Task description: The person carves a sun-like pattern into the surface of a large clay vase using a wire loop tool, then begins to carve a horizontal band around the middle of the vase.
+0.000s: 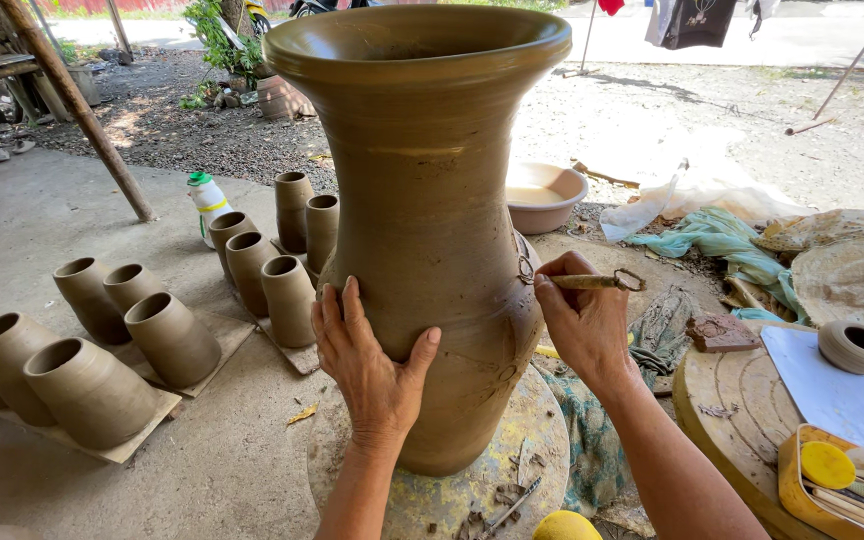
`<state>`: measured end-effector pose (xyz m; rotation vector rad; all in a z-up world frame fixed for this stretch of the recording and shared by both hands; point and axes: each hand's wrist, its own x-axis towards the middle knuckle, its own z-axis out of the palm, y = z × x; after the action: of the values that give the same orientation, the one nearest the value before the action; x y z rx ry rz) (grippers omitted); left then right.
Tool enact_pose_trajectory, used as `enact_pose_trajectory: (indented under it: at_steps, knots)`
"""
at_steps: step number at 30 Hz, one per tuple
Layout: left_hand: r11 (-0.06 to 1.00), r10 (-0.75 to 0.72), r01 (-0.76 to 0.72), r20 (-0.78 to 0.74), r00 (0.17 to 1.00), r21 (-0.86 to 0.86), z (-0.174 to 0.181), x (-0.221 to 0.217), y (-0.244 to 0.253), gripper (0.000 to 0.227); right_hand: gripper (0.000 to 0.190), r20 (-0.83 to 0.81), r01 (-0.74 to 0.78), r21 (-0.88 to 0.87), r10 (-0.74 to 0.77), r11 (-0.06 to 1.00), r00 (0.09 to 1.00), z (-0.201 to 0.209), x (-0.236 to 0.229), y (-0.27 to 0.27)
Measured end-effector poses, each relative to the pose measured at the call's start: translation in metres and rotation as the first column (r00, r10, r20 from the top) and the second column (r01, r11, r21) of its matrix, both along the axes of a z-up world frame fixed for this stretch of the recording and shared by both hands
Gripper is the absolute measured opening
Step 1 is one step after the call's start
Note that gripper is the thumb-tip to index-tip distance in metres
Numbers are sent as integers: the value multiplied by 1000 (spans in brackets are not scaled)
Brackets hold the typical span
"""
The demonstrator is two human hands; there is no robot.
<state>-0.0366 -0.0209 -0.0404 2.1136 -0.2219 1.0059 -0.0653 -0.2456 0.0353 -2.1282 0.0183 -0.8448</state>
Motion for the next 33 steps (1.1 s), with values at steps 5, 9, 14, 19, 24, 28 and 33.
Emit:
enact_pose_trajectory:
  at_steps: [5,9,14,19,24,28,33]
  knots:
    - [999,-6,5,31,1000,39,-4,-5,-5,124,20,-14,11,-22,-11,1000,1000,-7,7,-6]
    - [996,-14,10,46,999,90,-5,-10,-6,135,21,82,5,-80,1,997,997,-12,13,-9]
    - [997,28,-32,50,998,76,1,-14,-16,137,20,149,-41,-81,53,996,987,-15,13,-10]
    - [995,67,-70,59,996,65,5,-21,-24,136,18,130,-27,-45,33,999,991,-15,7,-6]
    - [989,120,-125,64,991,84,7,-23,-29,135,17,165,-40,-60,49,997,985,-13,1,-3]
    - [984,142,-149,76,987,100,5,-24,-31,134,16,169,-39,-76,52,996,984,-16,-3,-1]
    - [982,141,-148,72,987,114,4,-21,-30,135,18,34,-104,24,103,994,994,-25,-11,0]
